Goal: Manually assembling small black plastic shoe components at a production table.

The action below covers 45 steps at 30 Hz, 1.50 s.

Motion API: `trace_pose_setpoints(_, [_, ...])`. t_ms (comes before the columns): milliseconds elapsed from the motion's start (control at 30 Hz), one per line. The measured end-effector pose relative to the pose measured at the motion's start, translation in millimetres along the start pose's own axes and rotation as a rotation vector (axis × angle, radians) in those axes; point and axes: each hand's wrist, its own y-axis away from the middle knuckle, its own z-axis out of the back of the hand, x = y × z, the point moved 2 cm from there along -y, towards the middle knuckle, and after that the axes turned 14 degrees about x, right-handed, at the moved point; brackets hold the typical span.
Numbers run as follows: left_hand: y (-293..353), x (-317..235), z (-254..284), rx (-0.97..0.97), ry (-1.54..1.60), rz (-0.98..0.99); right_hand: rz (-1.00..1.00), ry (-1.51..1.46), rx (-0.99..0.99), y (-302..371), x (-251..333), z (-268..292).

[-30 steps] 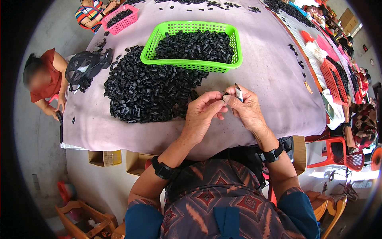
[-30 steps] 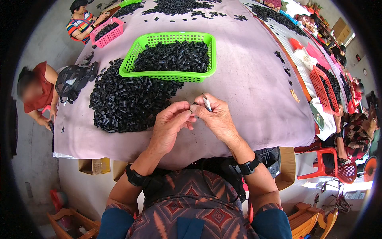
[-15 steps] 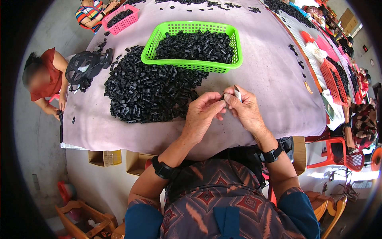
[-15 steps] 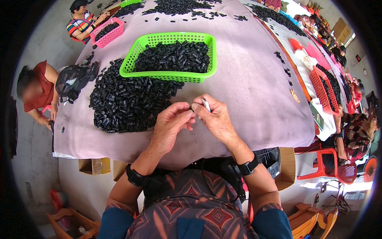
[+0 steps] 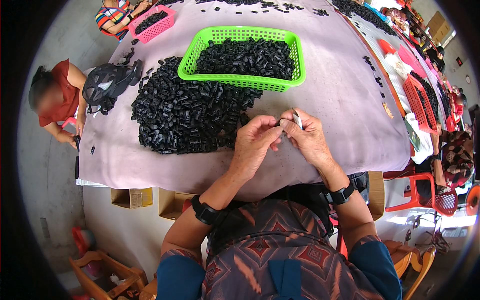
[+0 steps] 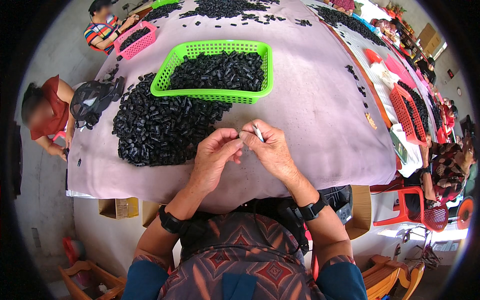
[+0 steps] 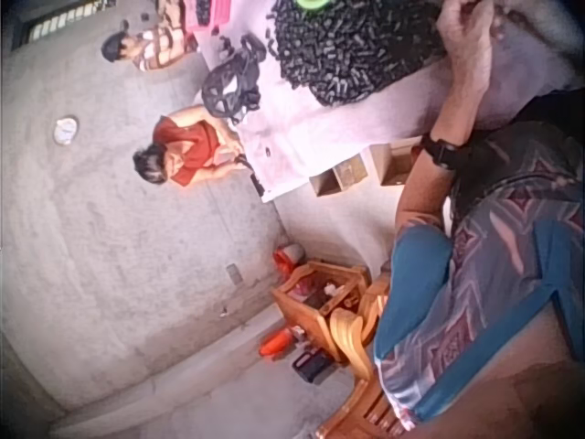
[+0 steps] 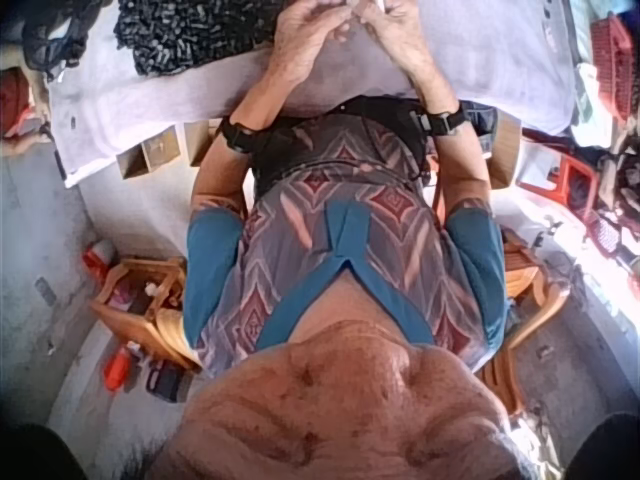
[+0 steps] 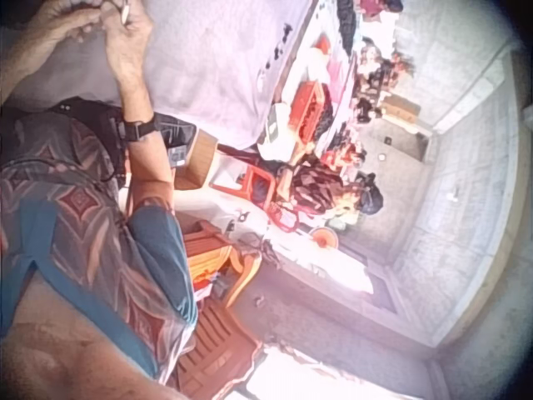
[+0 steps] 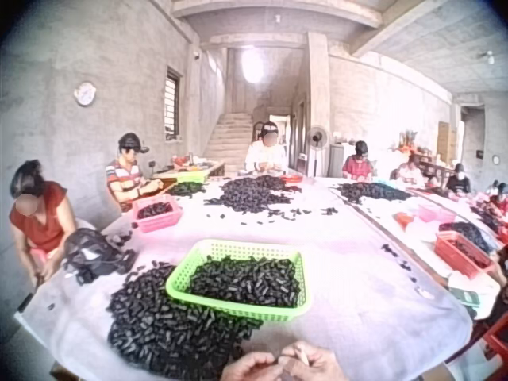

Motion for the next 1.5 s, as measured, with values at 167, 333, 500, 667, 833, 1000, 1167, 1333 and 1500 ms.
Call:
trace_pose_setpoints(167, [-1.2,2.4,1.9,-0.019,-0.025,-0.001,-0.012,0.02,0.002,-0.6,-2.1,0.0])
trace_pose_setpoints(333, [-1.1,2.6,3.3,-0.016,-0.063,0.026,-0.03,0.013,0.009,-1.5,-5.1,0.1])
trace_pose_setpoints(500, [-2.1,4.5,4.7,0.009,-0.072,0.06,-0.042,0.001,0.012,-3.0,-8.2,0.1])
trace_pose_setpoints(667, [-2.2,6.5,5.8,0.011,-0.039,0.067,-0.041,-0.02,0.02,-3.0,-10.0,0.5])
trace_pose_setpoints(833, [-2.2,9.5,8.7,0.012,-0.026,0.054,-0.05,-0.012,0.031,-2.5,-7.8,-0.6])
trace_pose_setpoints(1000, [-2.4,3.1,2.8,0.032,0.008,0.005,-0.014,-0.074,0.014,-1.3,-9.7,2.1])
trace_pose_setpoints(1167, [-1.8,-3.2,1.0,0.057,0.169,-0.025,0.032,-0.181,0.023,2.2,1.2,1.7])
trace_pose_setpoints(1333, [-0.3,-4.2,0.7,0.105,0.247,-0.016,0.031,-0.172,0.073,3.6,7.8,1.9])
trace_pose_setpoints(1500, [0.3,-5.4,-0.4,0.104,0.272,-0.03,0.131,-0.099,0.126,3.8,17.0,-2.7])
